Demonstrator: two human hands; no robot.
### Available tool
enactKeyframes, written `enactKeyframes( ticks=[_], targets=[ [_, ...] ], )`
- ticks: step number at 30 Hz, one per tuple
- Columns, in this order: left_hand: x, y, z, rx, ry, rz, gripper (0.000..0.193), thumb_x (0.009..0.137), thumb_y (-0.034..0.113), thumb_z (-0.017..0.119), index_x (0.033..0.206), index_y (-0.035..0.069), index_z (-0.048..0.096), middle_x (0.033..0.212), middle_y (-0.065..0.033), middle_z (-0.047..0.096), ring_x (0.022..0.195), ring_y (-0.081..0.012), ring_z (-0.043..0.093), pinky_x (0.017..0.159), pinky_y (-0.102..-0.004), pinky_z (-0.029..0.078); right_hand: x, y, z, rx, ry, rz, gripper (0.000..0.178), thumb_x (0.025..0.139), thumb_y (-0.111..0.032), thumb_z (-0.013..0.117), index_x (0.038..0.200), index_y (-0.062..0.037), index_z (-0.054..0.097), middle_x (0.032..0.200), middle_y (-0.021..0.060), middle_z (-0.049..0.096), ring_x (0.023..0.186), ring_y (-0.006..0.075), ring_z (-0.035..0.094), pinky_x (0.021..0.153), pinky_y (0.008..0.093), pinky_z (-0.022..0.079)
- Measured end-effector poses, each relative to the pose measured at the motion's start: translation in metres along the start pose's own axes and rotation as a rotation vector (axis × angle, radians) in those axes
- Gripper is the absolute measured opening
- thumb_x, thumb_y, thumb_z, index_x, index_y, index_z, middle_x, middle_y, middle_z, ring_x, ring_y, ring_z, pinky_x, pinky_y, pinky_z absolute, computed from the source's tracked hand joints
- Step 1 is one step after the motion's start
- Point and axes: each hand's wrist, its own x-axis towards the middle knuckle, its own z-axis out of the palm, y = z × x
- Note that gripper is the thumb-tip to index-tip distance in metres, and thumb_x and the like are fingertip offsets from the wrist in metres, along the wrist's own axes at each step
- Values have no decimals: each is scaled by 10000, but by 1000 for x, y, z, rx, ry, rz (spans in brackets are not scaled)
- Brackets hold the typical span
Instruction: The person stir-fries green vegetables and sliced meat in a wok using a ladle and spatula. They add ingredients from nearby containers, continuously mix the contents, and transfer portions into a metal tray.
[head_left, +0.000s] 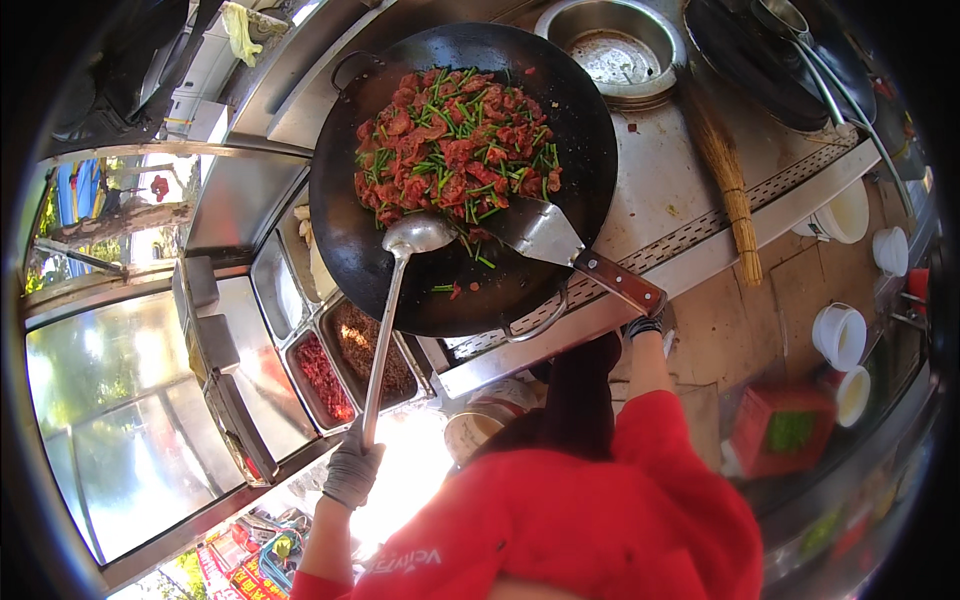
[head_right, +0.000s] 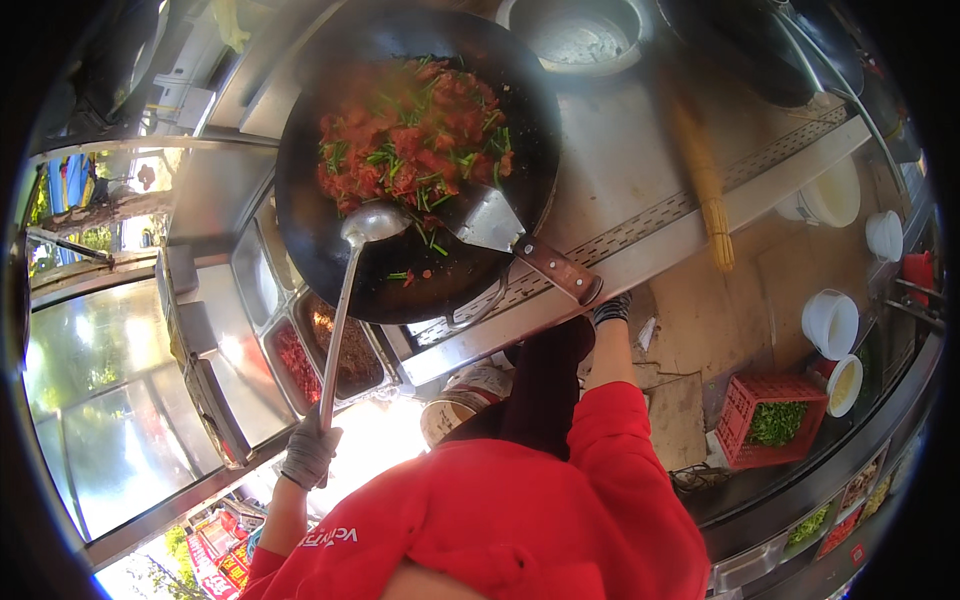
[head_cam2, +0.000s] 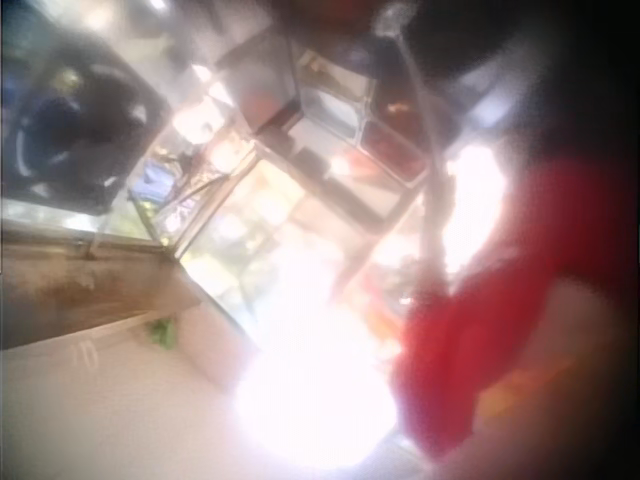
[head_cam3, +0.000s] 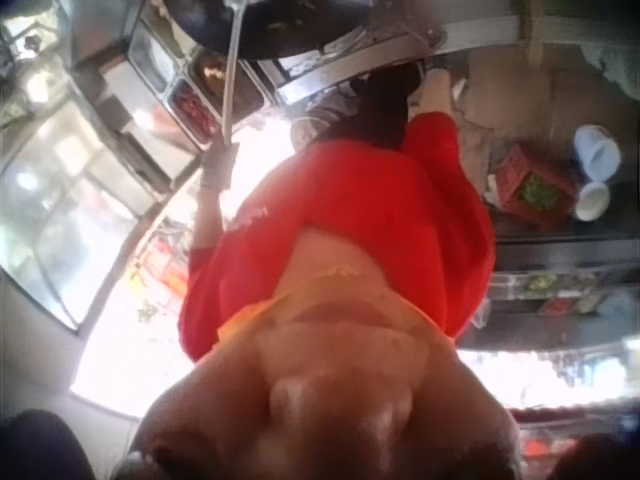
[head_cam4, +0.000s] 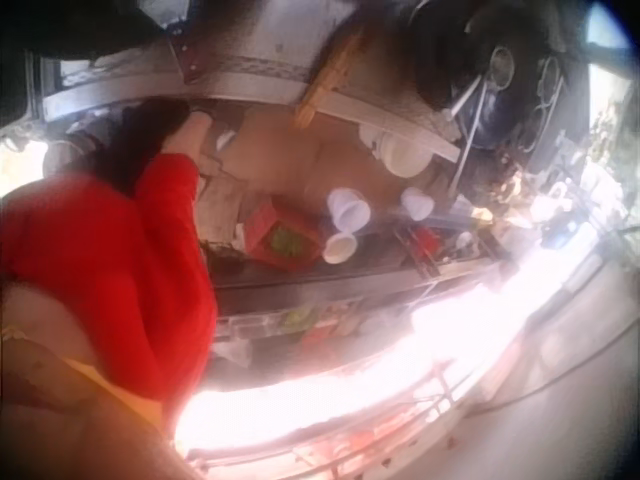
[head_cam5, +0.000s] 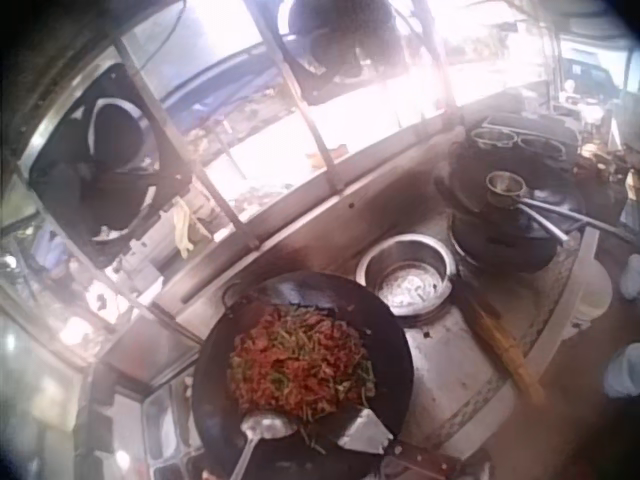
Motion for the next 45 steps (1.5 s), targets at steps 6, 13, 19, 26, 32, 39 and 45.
enactKeyframes(
  ticks=[6,13,19,26,32,39,45],
  targets=[
    [-5,3,6,-34,-20,22,524,853,176,585,1354,143,434,758,-129,579,631,-243,572,604,-393,484,47,-15,-18,133,-43,77,325,937,-313,501,1154,-80,570,946,75,655,831,238,599,746,381,476],
    [14,-11,38,-75,117,-32,640,837,182,645,1395,40,366,972,-181,641,793,-313,626,746,-398,505,-48,-132,-117,358,302,-233,323,930,-303,524,1176,-96,551,934,62,638,799,243,578,771,402,470],
    [25,29,54,-201,280,-25,277,875,177,630,1073,53,481,904,-171,614,834,-347,604,781,-430,469,-158,-274,-51,-1061,262,-1638,740,727,-373,781,1291,13,496,1146,220,601,1082,385,551,964,450,430],
    [-29,46,49,-68,356,232,197,912,176,604,957,25,485,759,-119,534,668,-246,501,643,-385,448,-168,-373,-10,-1457,73,-1082,765,793,-268,708,1419,-20,345,1275,306,503,1176,424,498,1017,434,409],
    [-61,74,44,-338,347,38,177,929,172,590,945,30,486,722,-41,499,637,-146,468,587,-322,433,-125,-346,-8,-1366,-38,-876,800,862,-472,641,1453,-54,302,1304,212,511,1115,351,528,983,393,432],
    [-49,95,4,-924,181,14,126,961,162,543,959,59,471,649,-14,486,436,-90,449,362,-251,366,-225,-409,12,-1676,525,-1061,645,824,-424,696,1333,-68,522,1359,215,498,1214,355,504,1030,407,401],
    [1,85,-13,-1165,41,69,147,954,174,564,1013,53,506,641,1,469,517,-75,462,433,-245,370,-369,-245,99,-1884,-928,-1597,630,736,-440,759,1198,-48,584,1193,201,568,1065,358,569,925,432,457]
  ],
)
